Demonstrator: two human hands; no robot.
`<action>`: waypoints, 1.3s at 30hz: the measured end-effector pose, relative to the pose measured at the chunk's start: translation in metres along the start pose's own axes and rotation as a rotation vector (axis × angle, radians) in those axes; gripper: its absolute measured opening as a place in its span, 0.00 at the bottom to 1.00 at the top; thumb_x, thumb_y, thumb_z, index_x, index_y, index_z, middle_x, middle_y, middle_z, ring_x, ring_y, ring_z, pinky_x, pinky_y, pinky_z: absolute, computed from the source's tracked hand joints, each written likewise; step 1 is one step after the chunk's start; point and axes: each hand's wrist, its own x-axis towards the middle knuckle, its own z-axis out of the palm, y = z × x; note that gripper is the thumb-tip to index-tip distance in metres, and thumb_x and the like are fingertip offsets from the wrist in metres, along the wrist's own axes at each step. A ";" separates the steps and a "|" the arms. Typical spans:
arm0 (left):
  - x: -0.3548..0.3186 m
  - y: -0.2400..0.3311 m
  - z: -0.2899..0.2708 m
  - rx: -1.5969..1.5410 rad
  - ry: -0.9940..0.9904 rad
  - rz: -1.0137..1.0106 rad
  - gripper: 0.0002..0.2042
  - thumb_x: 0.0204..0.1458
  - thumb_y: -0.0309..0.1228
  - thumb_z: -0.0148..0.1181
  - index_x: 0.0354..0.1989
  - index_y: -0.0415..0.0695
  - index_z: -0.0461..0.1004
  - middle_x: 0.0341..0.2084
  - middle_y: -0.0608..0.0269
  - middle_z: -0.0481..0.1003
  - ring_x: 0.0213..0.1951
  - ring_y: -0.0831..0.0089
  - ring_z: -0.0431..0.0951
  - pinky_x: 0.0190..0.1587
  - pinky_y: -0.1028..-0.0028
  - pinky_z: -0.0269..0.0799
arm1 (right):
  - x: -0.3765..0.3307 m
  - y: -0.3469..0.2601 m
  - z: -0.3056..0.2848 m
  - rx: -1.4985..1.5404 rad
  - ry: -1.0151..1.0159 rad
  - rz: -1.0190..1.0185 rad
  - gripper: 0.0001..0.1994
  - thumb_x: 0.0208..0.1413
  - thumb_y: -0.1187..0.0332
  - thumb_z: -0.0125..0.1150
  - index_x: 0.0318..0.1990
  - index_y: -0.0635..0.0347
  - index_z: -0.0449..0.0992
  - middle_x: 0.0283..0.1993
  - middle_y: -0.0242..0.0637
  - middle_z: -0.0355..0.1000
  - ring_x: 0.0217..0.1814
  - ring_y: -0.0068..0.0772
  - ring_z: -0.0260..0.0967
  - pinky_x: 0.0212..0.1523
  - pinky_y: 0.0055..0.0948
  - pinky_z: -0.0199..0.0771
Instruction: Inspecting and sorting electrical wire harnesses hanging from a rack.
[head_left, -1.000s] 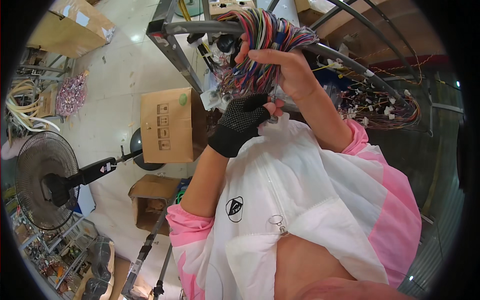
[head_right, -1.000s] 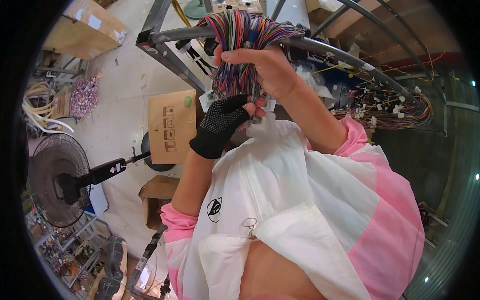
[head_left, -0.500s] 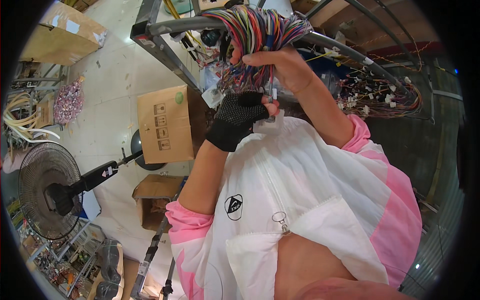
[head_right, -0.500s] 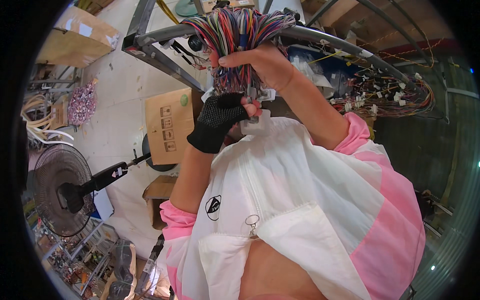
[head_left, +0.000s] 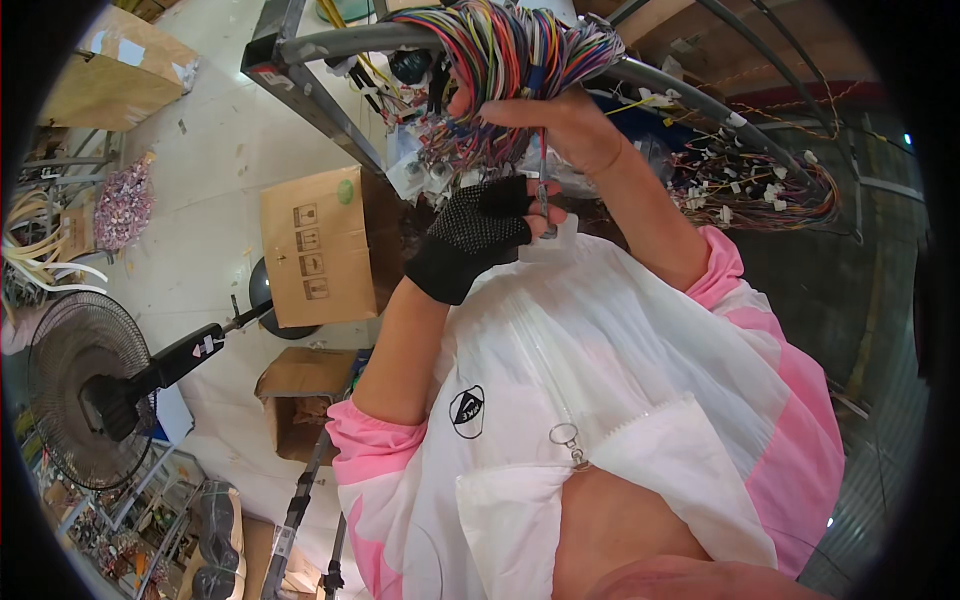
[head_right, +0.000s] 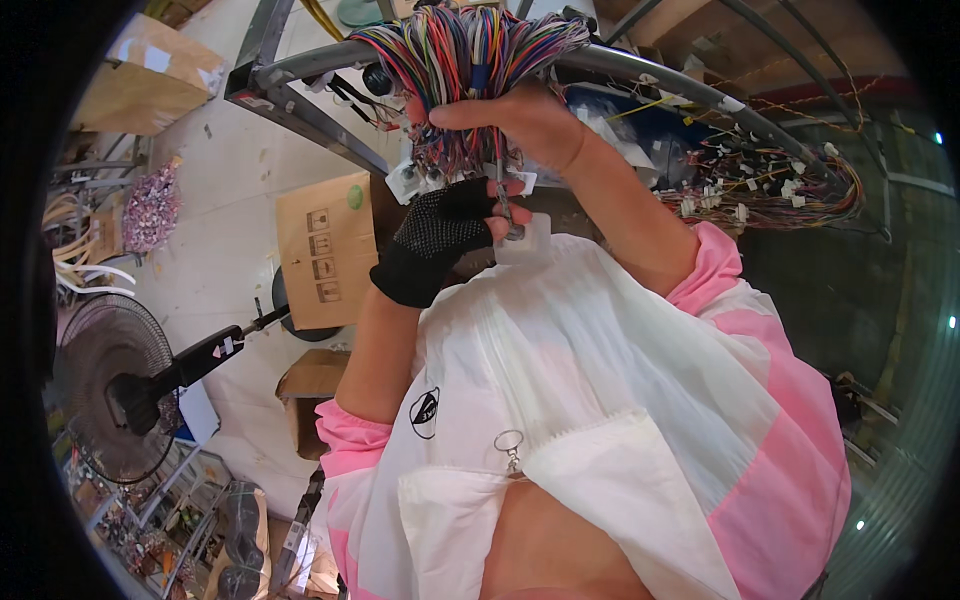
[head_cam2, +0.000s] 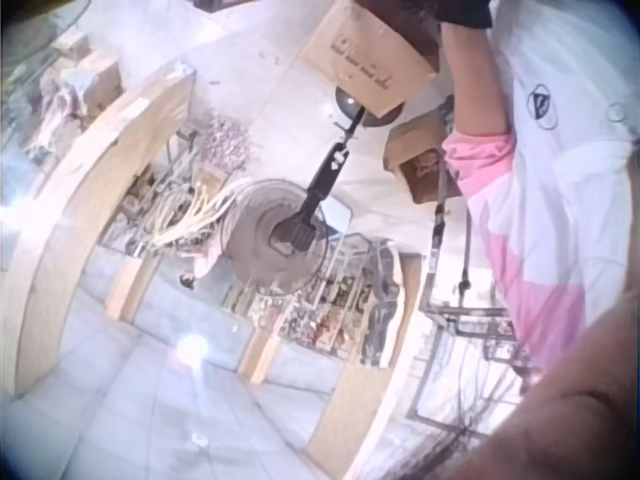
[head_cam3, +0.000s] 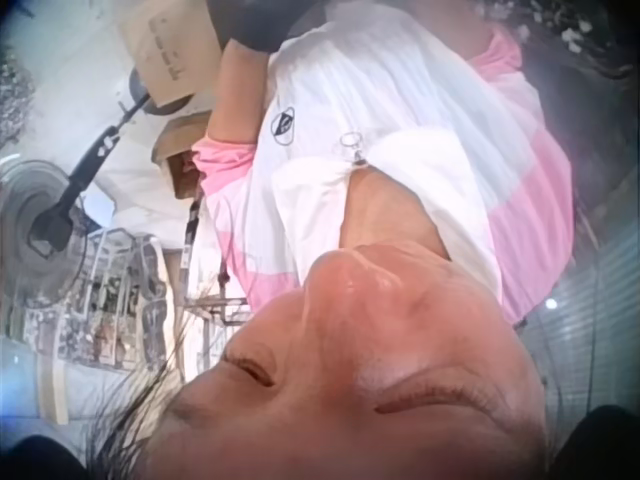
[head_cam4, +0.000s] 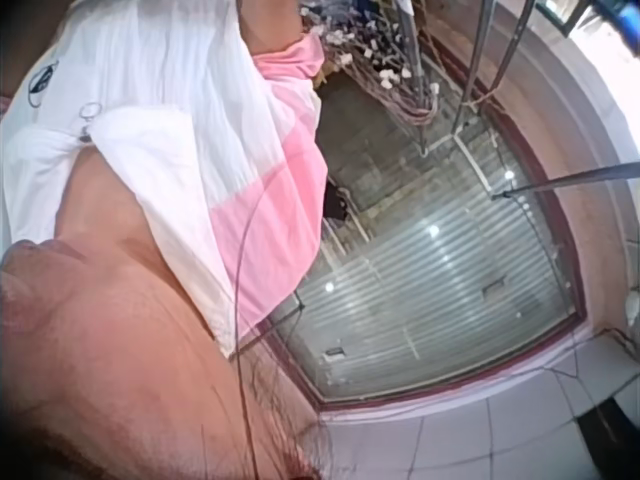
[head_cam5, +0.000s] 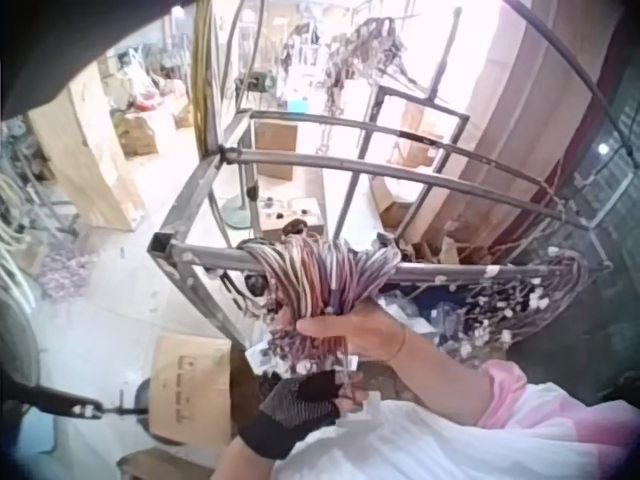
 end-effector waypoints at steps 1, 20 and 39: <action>-0.002 -0.002 0.000 -0.026 0.013 -0.001 0.19 0.48 0.31 0.62 0.47 0.37 0.70 0.35 0.58 0.77 0.37 0.78 0.73 0.40 0.78 0.68 | 0.001 0.001 -0.004 0.023 -0.035 0.010 0.20 0.44 0.73 0.62 0.48 0.66 0.70 0.43 0.39 0.73 0.48 0.32 0.69 0.53 0.31 0.66; 0.002 -0.006 0.021 -0.161 0.239 -0.046 0.10 0.51 0.29 0.58 0.39 0.37 0.72 0.34 0.60 0.76 0.32 0.76 0.75 0.36 0.77 0.71 | -0.077 0.006 0.008 -0.141 0.524 -0.099 0.28 0.44 0.62 0.68 0.52 0.64 0.64 0.45 0.35 0.68 0.46 0.27 0.66 0.49 0.28 0.65; 0.024 0.014 0.058 0.023 0.091 0.041 0.11 0.50 0.35 0.59 0.35 0.41 0.73 0.21 0.71 0.68 0.26 0.84 0.66 0.28 0.83 0.64 | -0.165 -0.068 0.005 -0.174 0.286 0.311 0.09 0.51 0.71 0.60 0.35 0.64 0.67 0.35 0.32 0.66 0.39 0.20 0.64 0.41 0.18 0.64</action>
